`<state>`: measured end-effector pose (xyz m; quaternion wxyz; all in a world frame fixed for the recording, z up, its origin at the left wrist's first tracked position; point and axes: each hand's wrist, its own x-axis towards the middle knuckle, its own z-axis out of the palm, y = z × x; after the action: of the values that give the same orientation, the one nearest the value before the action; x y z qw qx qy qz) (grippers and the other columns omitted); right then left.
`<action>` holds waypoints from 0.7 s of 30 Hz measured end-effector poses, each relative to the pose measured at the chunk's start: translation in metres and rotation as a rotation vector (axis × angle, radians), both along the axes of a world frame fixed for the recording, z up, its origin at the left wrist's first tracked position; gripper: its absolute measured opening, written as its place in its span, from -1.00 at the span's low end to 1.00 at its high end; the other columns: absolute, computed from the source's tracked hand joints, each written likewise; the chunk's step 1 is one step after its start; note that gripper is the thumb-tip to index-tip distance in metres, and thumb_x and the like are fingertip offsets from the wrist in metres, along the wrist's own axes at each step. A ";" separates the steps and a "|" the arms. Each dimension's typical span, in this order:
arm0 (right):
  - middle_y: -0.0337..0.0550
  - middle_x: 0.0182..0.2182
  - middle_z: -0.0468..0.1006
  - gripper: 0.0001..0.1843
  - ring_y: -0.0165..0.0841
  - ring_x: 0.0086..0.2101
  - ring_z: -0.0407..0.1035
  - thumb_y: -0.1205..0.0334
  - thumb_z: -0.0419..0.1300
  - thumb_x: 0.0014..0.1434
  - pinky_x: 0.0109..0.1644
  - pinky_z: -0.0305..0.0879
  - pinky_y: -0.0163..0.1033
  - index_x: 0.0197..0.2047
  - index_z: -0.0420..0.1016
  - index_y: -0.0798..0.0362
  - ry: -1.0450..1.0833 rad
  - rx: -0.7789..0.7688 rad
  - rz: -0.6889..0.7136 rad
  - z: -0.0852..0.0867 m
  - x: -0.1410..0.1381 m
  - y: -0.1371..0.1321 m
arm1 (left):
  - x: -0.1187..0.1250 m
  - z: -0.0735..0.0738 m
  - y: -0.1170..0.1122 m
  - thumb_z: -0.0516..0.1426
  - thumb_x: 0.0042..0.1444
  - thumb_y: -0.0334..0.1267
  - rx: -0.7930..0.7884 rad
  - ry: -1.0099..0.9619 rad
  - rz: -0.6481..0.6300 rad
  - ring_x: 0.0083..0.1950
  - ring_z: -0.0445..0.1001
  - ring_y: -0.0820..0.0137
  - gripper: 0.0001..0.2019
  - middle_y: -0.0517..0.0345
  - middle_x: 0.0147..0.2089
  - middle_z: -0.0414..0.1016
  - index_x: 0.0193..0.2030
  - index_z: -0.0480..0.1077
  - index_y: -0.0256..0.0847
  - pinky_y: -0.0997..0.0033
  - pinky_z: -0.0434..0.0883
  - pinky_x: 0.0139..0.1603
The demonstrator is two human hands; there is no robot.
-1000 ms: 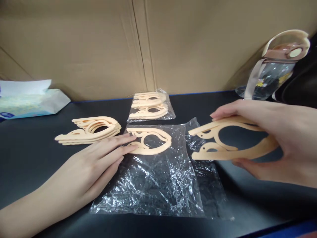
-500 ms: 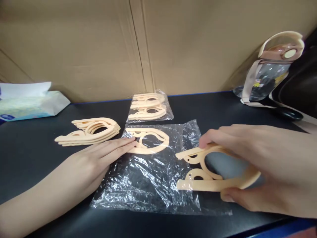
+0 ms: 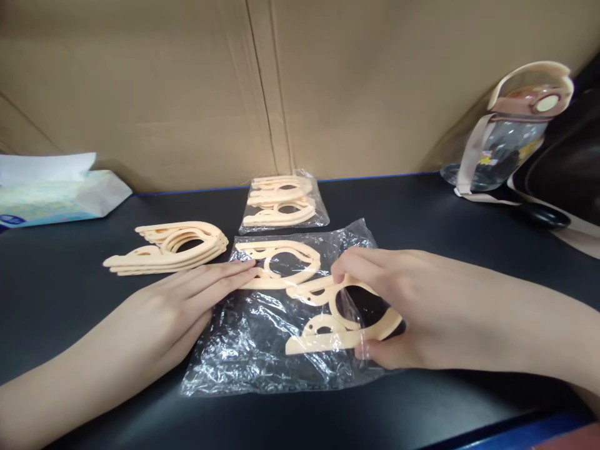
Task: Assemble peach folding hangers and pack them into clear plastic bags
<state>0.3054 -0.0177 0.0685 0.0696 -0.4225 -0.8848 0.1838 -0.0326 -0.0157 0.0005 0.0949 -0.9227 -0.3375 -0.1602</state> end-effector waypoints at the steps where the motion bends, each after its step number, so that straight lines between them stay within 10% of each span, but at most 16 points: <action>1: -0.32 -0.17 0.64 -0.59 -0.26 -0.28 0.57 0.17 0.42 0.04 -0.28 0.50 -0.23 -0.01 0.54 -0.18 -0.012 -0.029 0.018 -0.001 -0.001 0.001 | 0.000 0.000 0.000 -0.09 0.33 -0.55 0.000 0.001 -0.003 0.36 0.51 0.26 -0.42 0.07 0.40 0.50 0.42 0.38 -0.20 0.20 0.46 0.40; 21: -0.27 -0.17 0.66 -0.47 -0.17 -0.29 0.57 0.05 0.50 0.01 -0.32 0.38 -0.20 0.04 0.45 -0.21 -0.120 -0.189 -0.089 0.006 0.011 0.012 | -0.004 0.005 -0.001 -0.11 0.38 -0.49 0.023 0.021 0.004 0.27 0.56 0.23 -0.46 0.07 0.35 0.54 0.40 0.39 -0.19 0.20 0.51 0.32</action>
<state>0.3164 -0.0056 0.0742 -0.0157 -0.4762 -0.8466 0.2373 -0.0361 -0.0170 0.0053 0.1094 -0.9225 -0.3365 -0.1540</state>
